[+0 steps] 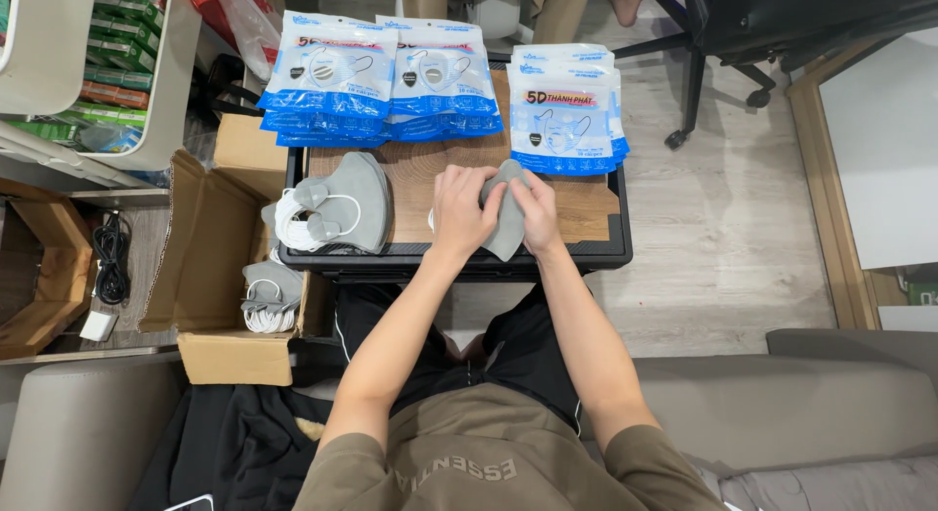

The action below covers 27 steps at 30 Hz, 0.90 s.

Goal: The person sorts gray face masks by hand. They take individual masks from a pile, check their shape, and place them into stacks or small plastic sleeves on a table.

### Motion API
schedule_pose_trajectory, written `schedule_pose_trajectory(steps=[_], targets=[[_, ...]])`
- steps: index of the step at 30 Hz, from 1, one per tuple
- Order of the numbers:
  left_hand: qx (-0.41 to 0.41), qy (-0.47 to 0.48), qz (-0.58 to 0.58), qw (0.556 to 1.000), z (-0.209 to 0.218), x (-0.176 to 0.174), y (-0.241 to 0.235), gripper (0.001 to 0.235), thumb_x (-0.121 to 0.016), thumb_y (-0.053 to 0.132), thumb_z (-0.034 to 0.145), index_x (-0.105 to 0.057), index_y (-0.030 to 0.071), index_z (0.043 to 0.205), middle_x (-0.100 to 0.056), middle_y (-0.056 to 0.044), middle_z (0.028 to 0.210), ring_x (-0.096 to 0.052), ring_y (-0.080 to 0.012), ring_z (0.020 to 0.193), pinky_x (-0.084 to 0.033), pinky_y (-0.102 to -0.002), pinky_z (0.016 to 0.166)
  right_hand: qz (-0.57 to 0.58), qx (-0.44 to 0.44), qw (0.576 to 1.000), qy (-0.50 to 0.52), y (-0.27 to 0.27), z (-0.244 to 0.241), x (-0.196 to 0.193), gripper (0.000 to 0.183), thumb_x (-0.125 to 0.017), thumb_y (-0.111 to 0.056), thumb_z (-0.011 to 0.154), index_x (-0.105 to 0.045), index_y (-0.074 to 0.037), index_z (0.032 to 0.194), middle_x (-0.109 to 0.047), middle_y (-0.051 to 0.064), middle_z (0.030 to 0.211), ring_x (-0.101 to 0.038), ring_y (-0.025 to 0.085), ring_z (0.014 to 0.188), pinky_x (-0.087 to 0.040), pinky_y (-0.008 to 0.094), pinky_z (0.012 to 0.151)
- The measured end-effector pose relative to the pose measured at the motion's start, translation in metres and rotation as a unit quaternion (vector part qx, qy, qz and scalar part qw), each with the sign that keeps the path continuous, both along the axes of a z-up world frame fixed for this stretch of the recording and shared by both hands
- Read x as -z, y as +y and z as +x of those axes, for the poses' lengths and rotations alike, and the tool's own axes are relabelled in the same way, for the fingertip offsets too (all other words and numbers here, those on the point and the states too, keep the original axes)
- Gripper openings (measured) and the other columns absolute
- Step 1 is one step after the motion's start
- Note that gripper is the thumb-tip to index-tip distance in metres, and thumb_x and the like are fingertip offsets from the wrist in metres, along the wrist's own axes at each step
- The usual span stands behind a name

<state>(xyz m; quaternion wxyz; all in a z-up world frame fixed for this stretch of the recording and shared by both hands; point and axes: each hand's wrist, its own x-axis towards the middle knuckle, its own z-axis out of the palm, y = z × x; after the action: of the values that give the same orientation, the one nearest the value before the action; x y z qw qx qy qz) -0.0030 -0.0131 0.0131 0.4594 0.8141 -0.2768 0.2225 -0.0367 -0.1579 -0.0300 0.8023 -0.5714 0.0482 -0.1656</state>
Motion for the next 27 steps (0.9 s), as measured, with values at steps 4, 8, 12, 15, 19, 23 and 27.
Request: schedule_pose_trajectory(steps=[4, 8, 12, 15, 19, 23, 27], targets=[[-0.02, -0.027, 0.005, 0.999, 0.003, 0.005, 0.0, 0.017, -0.075, 0.03, 0.095, -0.069, 0.017, 0.105, -0.057, 0.003, 0.081, -0.058, -0.0182, 0.087, -0.047, -0.034, 0.083, -0.025, 0.008, 1.0, 0.009, 0.007, -0.002, -0.021, 0.005, -0.066, -0.009, 0.097, -0.067, -0.007, 0.093, -0.065, 0.0, 0.072, -0.06, 0.005, 0.065, -0.05, 0.019, 0.057], [-0.023, -0.027, -0.016, 0.999, 0.005, 0.006, 0.003, 0.019, -0.075, 0.033, 0.096, -0.069, 0.018, 0.106, -0.059, 0.002, 0.091, -0.06, -0.0204, 0.094, -0.047, -0.036, 0.086, -0.032, 0.01, 0.999, 0.013, 0.006, -0.001, -0.017, 0.006, -0.064, -0.007, 0.098, -0.067, -0.007, 0.093, -0.066, -0.001, 0.072, -0.061, 0.004, 0.065, -0.05, 0.018, 0.057], [0.01, 0.018, -0.045, 0.999, 0.004, 0.006, 0.007, 0.01, -0.065, 0.023, 0.104, -0.074, 0.019, 0.106, -0.064, 0.002, 0.088, -0.065, -0.0197, 0.093, -0.048, -0.034, 0.089, -0.03, 0.015, 0.999, 0.033, 0.006, -0.002, -0.019, 0.008, -0.063, -0.009, 0.1, -0.067, -0.007, 0.093, -0.067, 0.002, 0.072, -0.065, 0.007, 0.063, -0.052, 0.02, 0.057], [0.018, 0.036, -0.058, 0.998, 0.006, 0.012, 0.007, 0.01, -0.065, 0.022, 0.103, -0.075, 0.021, 0.105, -0.066, 0.003, 0.084, -0.067, -0.0188, 0.089, -0.049, -0.033, 0.09, -0.037, 0.012, 0.999, 0.038, 0.005, 0.0, -0.018, 0.01, -0.062, -0.009, 0.101, -0.067, -0.007, 0.093, -0.068, 0.003, 0.072, -0.065, 0.008, 0.063, -0.053, 0.02, 0.057], [0.016, 0.034, -0.077, 0.996, 0.005, 0.013, 0.006, 0.007, -0.069, 0.019, 0.101, -0.076, 0.018, 0.103, -0.065, 0.001, 0.079, -0.067, -0.0194, 0.082, -0.05, -0.033, 0.087, -0.049, 0.007, 0.998, 0.047, 0.003, 0.0, -0.014, 0.012, -0.061, -0.011, 0.102, -0.067, -0.006, 0.093, -0.069, 0.004, 0.074, -0.066, 0.008, 0.065, -0.054, 0.021, 0.057], [0.018, 0.025, -0.084, 0.996, 0.006, 0.014, 0.007, 0.006, -0.071, 0.019, 0.1, -0.076, 0.018, 0.101, -0.065, 0.001, 0.078, -0.067, -0.0194, 0.082, -0.05, -0.032, 0.087, -0.074, -0.001, 0.997, 0.035, 0.006, -0.002, -0.028, 0.013, -0.062, -0.011, 0.102, -0.067, -0.007, 0.09, -0.068, 0.003, 0.07, -0.064, 0.007, 0.063, -0.052, 0.02, 0.056], [0.017, 0.028, -0.093, 0.995, 0.006, 0.015, 0.007, 0.005, -0.072, 0.02, 0.099, -0.077, 0.018, 0.102, -0.067, 0.001, 0.078, -0.067, -0.0189, 0.082, -0.051, -0.032, 0.086, -0.115, -0.007, 0.993, 0.021, 0.012, -0.006, -0.05, 0.008, -0.069, -0.009, 0.097, -0.067, -0.007, 0.09, -0.068, 0.004, 0.068, -0.064, 0.007, 0.063, -0.051, 0.021, 0.055]])
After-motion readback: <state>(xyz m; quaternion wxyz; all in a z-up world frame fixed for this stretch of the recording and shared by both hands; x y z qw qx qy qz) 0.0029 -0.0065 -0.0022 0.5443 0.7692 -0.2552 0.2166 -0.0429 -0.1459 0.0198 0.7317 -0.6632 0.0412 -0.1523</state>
